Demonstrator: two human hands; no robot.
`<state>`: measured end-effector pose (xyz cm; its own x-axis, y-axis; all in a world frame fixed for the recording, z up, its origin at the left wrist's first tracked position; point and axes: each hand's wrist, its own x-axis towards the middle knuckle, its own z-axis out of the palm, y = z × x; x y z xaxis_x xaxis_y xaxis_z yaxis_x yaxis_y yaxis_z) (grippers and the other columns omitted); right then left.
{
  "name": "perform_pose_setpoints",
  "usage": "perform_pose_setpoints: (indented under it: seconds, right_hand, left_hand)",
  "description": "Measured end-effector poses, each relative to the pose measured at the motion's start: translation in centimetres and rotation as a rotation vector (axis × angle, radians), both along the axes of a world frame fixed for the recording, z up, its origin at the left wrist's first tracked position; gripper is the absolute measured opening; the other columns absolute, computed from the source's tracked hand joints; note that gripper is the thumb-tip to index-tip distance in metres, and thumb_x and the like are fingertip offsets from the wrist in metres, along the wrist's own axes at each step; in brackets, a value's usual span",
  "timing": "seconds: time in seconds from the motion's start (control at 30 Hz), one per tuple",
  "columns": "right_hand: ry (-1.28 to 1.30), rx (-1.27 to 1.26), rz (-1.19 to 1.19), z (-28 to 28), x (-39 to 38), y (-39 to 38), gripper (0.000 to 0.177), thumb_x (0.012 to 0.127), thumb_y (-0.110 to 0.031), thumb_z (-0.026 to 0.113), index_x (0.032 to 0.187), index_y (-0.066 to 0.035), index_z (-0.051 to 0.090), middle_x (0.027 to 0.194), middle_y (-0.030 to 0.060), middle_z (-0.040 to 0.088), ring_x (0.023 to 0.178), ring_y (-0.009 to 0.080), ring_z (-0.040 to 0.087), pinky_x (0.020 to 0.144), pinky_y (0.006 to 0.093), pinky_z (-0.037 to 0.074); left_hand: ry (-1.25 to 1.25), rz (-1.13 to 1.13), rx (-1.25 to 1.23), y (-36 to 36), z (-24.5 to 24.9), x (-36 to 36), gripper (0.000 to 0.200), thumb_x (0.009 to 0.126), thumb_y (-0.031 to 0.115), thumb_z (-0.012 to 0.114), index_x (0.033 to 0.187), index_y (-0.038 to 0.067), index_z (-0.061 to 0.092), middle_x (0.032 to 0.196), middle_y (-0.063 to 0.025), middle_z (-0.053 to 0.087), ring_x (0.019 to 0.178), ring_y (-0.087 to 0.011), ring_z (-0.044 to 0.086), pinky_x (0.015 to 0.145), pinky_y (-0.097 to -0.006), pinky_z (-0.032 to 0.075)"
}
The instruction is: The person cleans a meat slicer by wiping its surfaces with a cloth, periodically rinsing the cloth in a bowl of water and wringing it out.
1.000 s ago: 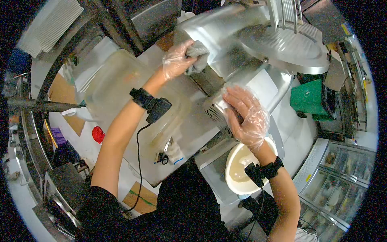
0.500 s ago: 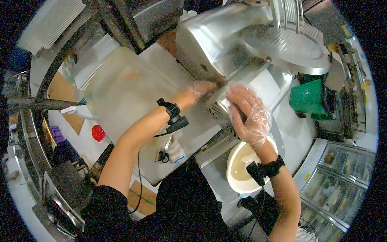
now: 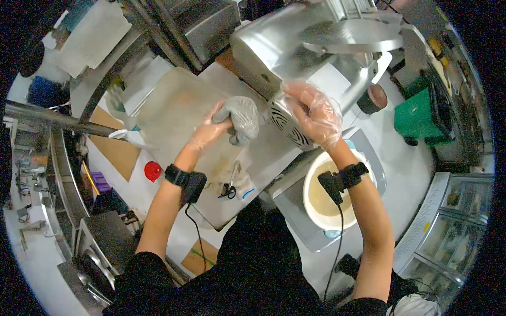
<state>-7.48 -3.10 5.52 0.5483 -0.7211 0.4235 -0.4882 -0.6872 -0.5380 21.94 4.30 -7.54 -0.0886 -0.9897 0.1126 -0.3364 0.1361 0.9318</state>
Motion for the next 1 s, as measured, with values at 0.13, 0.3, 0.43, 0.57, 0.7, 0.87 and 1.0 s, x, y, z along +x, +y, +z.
perform_pose_setpoints:
  seconds: [0.13, 0.3, 0.43, 0.57, 0.7, 0.87, 1.0]
  right_hand:
    - [-0.13, 0.011, -0.043, 1.6, -2.5, 4.3, 0.029, 0.09, -0.012, 0.059, 0.119, -0.01, 0.064, 0.123, 0.013, 0.064, 0.111, 0.0329, 0.062, 0.092, 0.038, 0.051]
    - [-0.128, 0.326, -0.02, 2.4, -9.2, 11.7, 0.039, 0.093, -0.026, 0.063, 0.128, -0.011, 0.06, 0.134, 0.013, 0.058, 0.122, 0.0286, 0.056, 0.101, 0.0373, 0.045]
    - [-0.189, 0.697, 0.008, -1.1, -14.6, 15.8, 0.072, 0.087, -0.032, 0.07, 0.149, -0.018, 0.037, 0.144, 0.0172, 0.047, 0.127, 0.031, 0.051, 0.106, 0.0412, 0.042]
    - [-0.207, 0.724, -0.159, -4.0, -17.2, 17.7, 0.063, 0.085, -0.025, 0.068, 0.143, -0.014, 0.045, 0.138, 0.0183, 0.054, 0.116, 0.0279, 0.059, 0.099, 0.0387, 0.046]
    - [-0.051, 0.69, -0.335, -7.3, -18.7, 17.2, 0.06, 0.082, -0.019, 0.068, 0.139, -0.013, 0.05, 0.131, 0.0185, 0.057, 0.116, 0.0295, 0.058, 0.098, 0.0372, 0.045]
    - [0.688, 0.191, -0.356, -10.6, -18.5, 17.3, 0.072, 0.081, -0.035, 0.065, 0.148, -0.024, 0.039, 0.151, 0.0184, 0.038, 0.136, 0.0353, 0.042, 0.107, 0.0459, 0.039]
    - [0.926, 0.295, -0.175, -10.5, -18.2, 16.7, 0.074, 0.083, -0.038, 0.061, 0.151, -0.024, 0.035, 0.159, 0.0107, 0.025, 0.144, 0.0367, 0.028, 0.114, 0.0489, 0.03]
  left_hand:
    - [0.427, 0.052, 0.301, 5.1, 6.8, -4.7, 0.066, 0.089, 0.017, 0.071, 0.144, -0.001, 0.039, 0.137, -0.008, 0.051, 0.124, -0.0148, 0.048, 0.104, -0.0291, 0.04]
    - [0.383, -0.027, 0.465, 10.1, 9.5, -13.8, 0.063, 0.091, 0.017, 0.068, 0.146, 0.009, 0.039, 0.134, -0.0078, 0.053, 0.123, -0.0194, 0.05, 0.103, -0.0296, 0.041]
    - [0.048, -0.02, 0.433, 11.4, 9.3, -22.7, 0.071, 0.092, 0.021, 0.064, 0.151, 0.004, 0.028, 0.124, -0.0098, 0.06, 0.103, -0.0154, 0.058, 0.093, -0.0294, 0.046]
    - [0.276, -0.248, 0.518, 10.2, 3.8, -26.7, 0.065, 0.087, 0.026, 0.07, 0.142, 0.007, 0.04, 0.125, -0.0115, 0.058, 0.116, -0.0202, 0.053, 0.1, -0.0304, 0.042]
    - [-0.014, -0.206, 0.259, 11.1, 3.6, -26.0, 0.07, 0.082, 0.023, 0.071, 0.143, 0.011, 0.037, 0.133, -0.0212, 0.052, 0.115, -0.0348, 0.056, 0.096, -0.0396, 0.047]
    - [0.041, -0.133, 0.34, 12.7, 5.4, -23.4, 0.059, 0.091, 0.019, 0.061, 0.144, 0.012, 0.036, 0.137, -0.0181, 0.049, 0.126, -0.0305, 0.048, 0.105, -0.0438, 0.042]
    - [0.091, -0.083, 0.321, 13.9, 5.0, -23.1, 0.054, 0.093, 0.02, 0.06, 0.142, 0.009, 0.039, 0.135, -0.017, 0.051, 0.125, -0.0288, 0.05, 0.105, -0.0423, 0.042]
